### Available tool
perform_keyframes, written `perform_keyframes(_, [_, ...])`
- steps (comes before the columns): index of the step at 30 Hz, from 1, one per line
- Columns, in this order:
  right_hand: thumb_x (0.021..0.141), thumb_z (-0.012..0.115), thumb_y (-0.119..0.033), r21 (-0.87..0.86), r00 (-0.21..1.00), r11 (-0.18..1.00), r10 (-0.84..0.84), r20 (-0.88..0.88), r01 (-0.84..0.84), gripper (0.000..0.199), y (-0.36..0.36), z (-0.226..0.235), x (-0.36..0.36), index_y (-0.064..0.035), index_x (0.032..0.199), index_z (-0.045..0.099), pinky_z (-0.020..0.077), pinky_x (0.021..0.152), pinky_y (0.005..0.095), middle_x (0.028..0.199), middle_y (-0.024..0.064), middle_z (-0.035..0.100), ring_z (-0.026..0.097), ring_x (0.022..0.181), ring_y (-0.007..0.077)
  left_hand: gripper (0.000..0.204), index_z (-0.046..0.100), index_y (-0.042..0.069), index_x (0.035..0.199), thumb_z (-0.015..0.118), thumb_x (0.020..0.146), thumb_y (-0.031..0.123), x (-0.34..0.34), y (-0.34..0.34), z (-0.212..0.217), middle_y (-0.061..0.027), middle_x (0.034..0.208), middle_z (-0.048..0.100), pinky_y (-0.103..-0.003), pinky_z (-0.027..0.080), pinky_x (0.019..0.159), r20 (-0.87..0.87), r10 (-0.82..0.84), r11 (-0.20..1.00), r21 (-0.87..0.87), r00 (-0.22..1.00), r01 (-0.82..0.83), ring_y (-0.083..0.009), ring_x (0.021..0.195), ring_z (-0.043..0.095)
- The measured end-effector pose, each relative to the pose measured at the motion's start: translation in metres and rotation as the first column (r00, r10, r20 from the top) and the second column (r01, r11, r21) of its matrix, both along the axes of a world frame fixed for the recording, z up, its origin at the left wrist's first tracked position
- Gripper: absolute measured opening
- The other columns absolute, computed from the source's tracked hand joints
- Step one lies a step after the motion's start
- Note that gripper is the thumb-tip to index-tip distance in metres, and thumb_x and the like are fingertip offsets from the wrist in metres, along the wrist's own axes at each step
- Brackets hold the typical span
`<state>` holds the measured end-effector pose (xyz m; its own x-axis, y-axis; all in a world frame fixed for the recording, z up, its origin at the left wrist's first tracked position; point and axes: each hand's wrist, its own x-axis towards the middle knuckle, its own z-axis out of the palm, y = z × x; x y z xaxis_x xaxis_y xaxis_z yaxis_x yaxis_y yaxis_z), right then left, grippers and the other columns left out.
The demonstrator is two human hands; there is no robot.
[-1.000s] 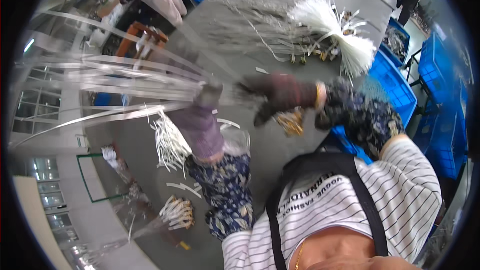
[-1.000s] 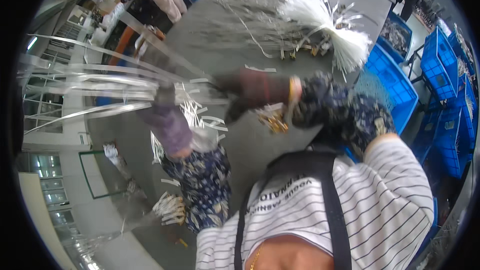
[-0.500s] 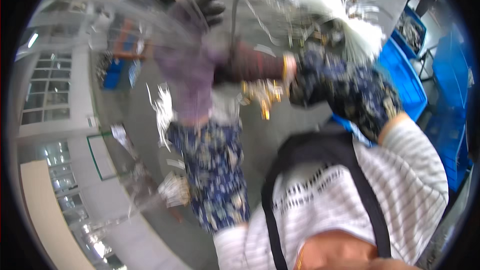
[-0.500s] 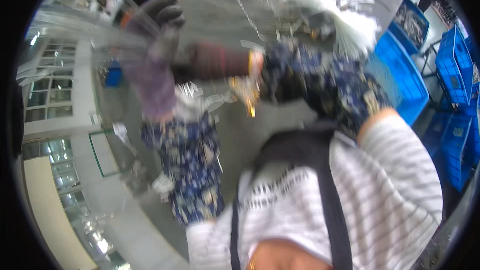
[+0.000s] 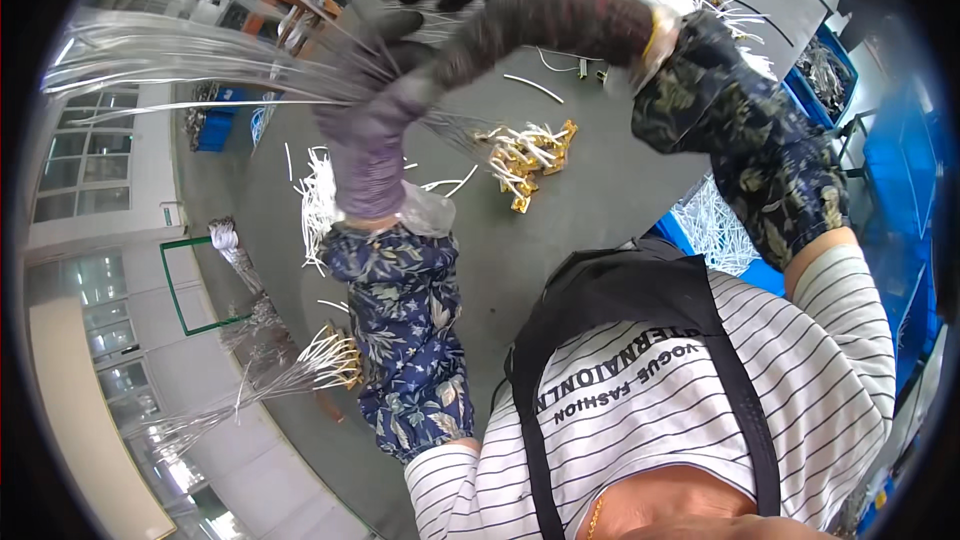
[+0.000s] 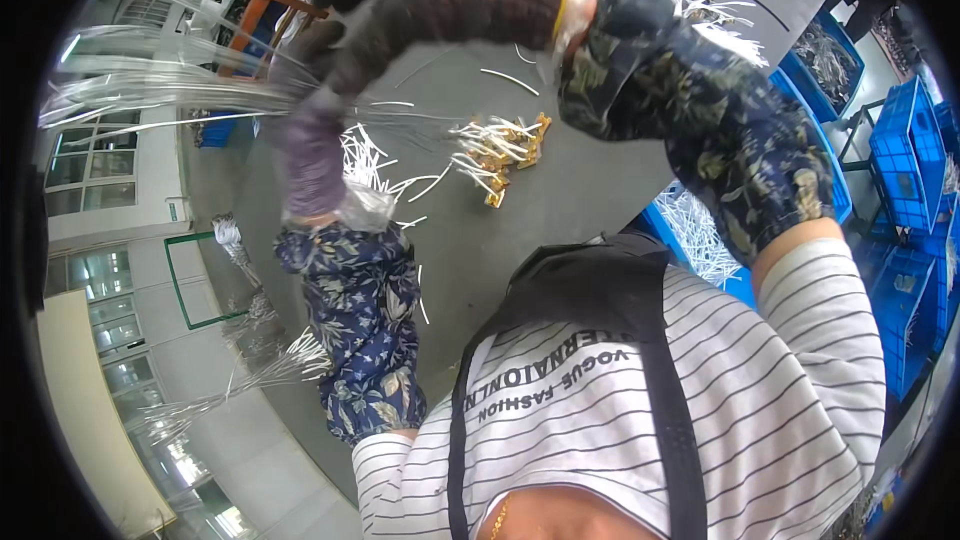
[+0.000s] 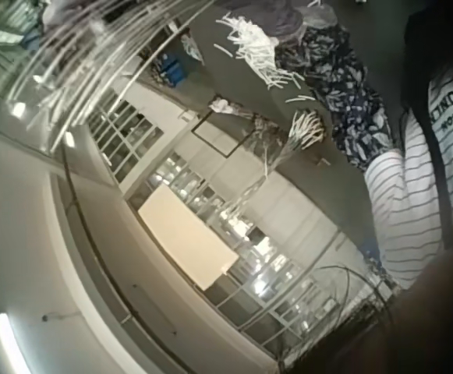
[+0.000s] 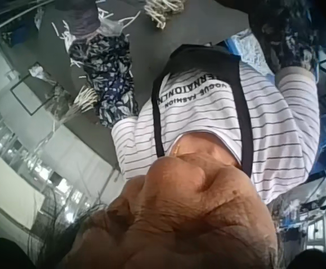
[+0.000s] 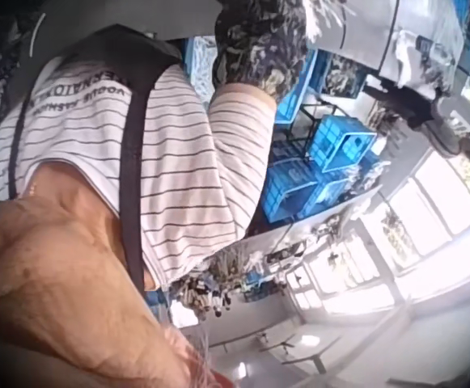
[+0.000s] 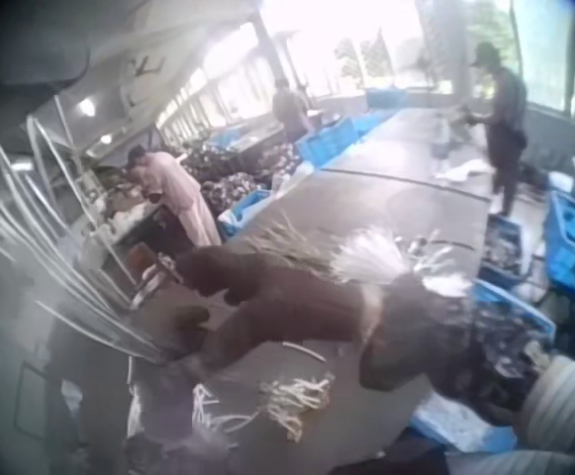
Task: Sorting and arranging bundles of white wires on a production floor.
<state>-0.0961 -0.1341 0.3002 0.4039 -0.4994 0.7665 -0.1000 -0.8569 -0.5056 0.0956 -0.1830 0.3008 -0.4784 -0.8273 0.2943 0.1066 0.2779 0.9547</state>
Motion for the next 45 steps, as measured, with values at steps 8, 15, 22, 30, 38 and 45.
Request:
perform_keyframes(8, [0.072,0.042,-0.073,0.011,0.97,0.999,-0.034,-0.242,0.038,0.087,0.02,0.033,-0.007,-0.001,0.119,0.058,0.0366,0.09,0.0468,0.129,0.0292,0.039,0.046,0.111,0.0397,0.014,0.062,0.002,0.089,0.07,0.078,0.004,-0.046,0.045,-0.05,-0.0039,0.07,0.062,-0.025,0.049,0.058,-0.072,-0.36,0.919,0.141,0.93,0.367,-0.0124,0.062,0.06])
perform_keyframes(15, [0.071,0.048,-0.064,0.053,0.947,0.994,-0.078,-0.313,0.1,0.078,0.042,0.053,-0.008,-0.0026,0.118,0.059,0.0389,0.088,0.045,0.124,0.0265,0.044,0.049,0.108,0.0371,0.014,0.066,0.003,0.078,0.061,0.087,0.013,-0.04,-0.002,-0.118,-0.0033,0.068,0.062,-0.026,0.048,0.055,-0.205,-0.178,0.91,-0.406,0.962,0.082,-0.0115,0.059,0.057])
perform_keyframes(22, [0.071,0.054,-0.055,0.074,0.939,0.992,-0.07,-0.337,0.101,0.069,0.052,0.047,-0.016,-0.0042,0.116,0.06,0.0412,0.086,0.0432,0.12,0.0238,0.048,0.052,0.105,0.0344,0.019,0.067,0.0,0.093,0.07,0.082,0.015,-0.026,0.021,-0.054,-0.0042,0.073,0.065,-0.027,0.048,0.05,-0.056,-0.274,0.937,0.211,0.96,0.28,-0.0112,0.057,0.058])
perform_keyframes(30, [0.07,0.06,-0.045,0.094,0.89,0.966,-0.181,-0.418,0.241,0.059,0.114,0.078,-0.041,-0.006,0.114,0.062,0.0439,0.083,0.0411,0.114,0.0206,0.053,0.055,0.102,0.0314,0.024,0.066,0.0,0.095,0.072,0.078,0.015,-0.046,0.053,-0.031,-0.0008,0.068,0.06,-0.021,0.046,0.053,-0.001,-0.444,0.884,0.163,0.896,0.438,-0.0082,0.057,0.056])
perform_keyframes(38, [0.069,0.067,-0.035,0.137,0.876,0.956,-0.174,-0.449,0.26,0.051,0.106,0.071,-0.031,-0.0078,0.113,0.063,0.0465,0.081,0.039,0.109,0.0175,0.058,0.058,0.099,0.0284,0.046,0.06,-0.005,0.105,0.067,0.083,0.034,-0.03,0.055,-0.052,-0.0068,0.073,0.062,-0.027,0.048,0.062,-0.181,-0.383,0.916,0.047,0.906,0.397,-0.0156,0.062,0.058])
perform_keyframes(45, [0.069,0.073,-0.026,0.17,0.834,0.925,-0.214,-0.509,0.34,0.046,0.095,0.069,-0.054,-0.0093,0.111,0.064,0.0488,0.079,0.0372,0.104,0.0148,0.063,0.061,0.096,0.0258,0.054,0.058,-0.001,0.083,0.057,0.088,0.053,-0.046,0.064,-0.063,0.0027,0.054,0.038,-0.024,0.024,0.042,-0.386,0.026,0.996,0.088,0.922,0.009,-0.006,0.045,0.032])
